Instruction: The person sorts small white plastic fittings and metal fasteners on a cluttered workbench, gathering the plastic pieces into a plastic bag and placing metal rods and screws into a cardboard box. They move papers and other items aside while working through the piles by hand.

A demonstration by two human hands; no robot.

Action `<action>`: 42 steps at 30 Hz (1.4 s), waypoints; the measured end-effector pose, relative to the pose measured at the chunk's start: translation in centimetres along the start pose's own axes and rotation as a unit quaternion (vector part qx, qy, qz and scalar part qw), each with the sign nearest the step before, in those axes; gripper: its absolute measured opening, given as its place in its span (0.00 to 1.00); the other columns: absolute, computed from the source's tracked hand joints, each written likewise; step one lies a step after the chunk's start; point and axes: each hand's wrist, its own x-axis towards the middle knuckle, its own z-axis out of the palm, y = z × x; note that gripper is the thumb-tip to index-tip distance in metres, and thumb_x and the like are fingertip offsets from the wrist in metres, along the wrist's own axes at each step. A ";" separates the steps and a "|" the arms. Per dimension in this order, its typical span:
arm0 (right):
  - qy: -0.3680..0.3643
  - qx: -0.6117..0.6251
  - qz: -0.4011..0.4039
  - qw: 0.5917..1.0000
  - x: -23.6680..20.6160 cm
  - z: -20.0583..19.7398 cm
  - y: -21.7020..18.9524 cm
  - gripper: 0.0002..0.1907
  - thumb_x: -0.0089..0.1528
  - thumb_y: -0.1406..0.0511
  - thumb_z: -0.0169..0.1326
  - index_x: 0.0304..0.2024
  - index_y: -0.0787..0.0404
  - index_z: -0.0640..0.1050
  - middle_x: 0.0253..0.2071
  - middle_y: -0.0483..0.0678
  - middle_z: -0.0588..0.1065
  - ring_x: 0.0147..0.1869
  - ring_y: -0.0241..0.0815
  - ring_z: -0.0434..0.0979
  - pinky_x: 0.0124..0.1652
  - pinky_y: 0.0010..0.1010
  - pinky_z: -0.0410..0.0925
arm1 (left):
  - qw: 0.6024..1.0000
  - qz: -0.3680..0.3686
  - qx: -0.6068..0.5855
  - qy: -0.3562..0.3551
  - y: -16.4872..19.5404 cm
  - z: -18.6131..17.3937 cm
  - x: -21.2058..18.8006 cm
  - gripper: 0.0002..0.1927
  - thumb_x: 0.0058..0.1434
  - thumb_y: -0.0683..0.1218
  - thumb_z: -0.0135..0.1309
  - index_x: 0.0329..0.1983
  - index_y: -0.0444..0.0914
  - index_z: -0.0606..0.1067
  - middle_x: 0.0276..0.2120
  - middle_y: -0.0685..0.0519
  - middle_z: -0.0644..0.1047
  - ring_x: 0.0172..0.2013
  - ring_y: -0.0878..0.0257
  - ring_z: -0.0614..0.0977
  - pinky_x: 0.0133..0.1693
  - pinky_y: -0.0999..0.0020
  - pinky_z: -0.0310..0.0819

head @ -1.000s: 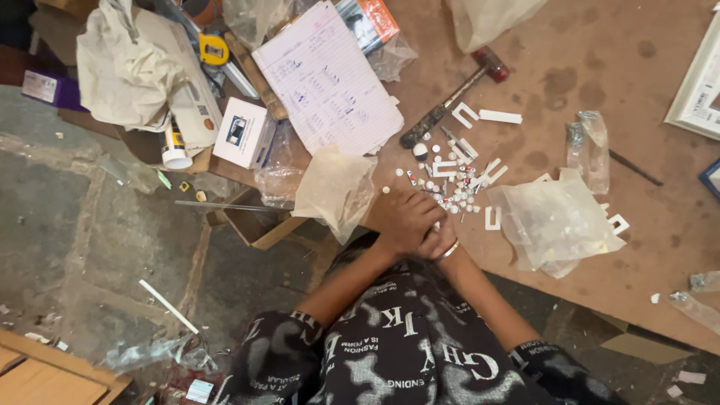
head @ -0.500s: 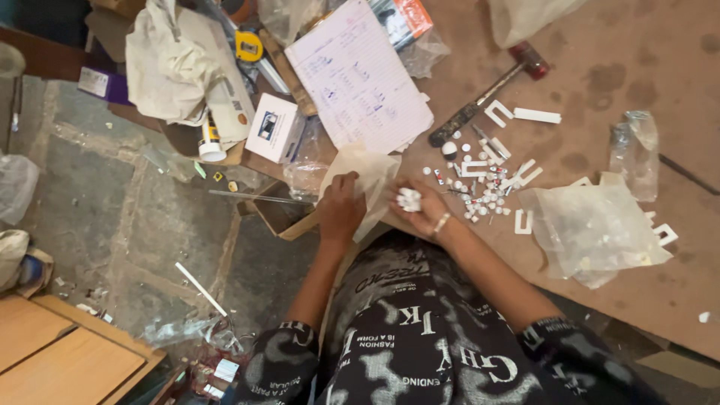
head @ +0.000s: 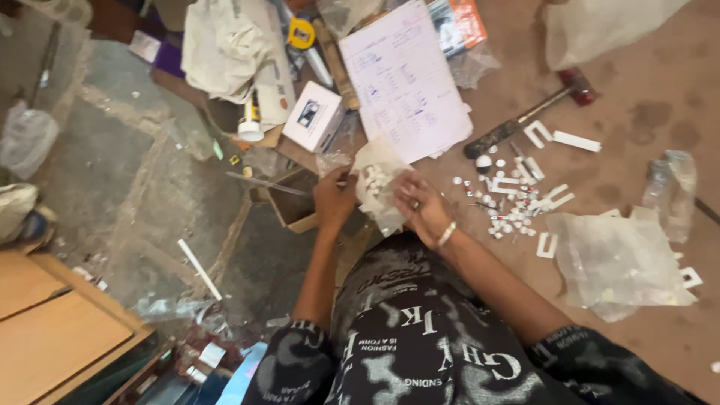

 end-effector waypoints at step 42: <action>0.272 -0.676 -0.355 0.586 -12.0 -25.9 -5.1 0.09 0.65 0.61 0.59 0.44 0.56 0.83 0.41 0.51 0.80 0.42 0.53 0.80 0.41 0.42 0.73 | 0.825 0.306 0.251 -0.402 4.9 22.4 -11.2 0.17 0.53 0.47 0.61 0.45 0.39 0.75 0.41 0.45 0.80 0.44 0.46 0.82 0.43 0.49 0.74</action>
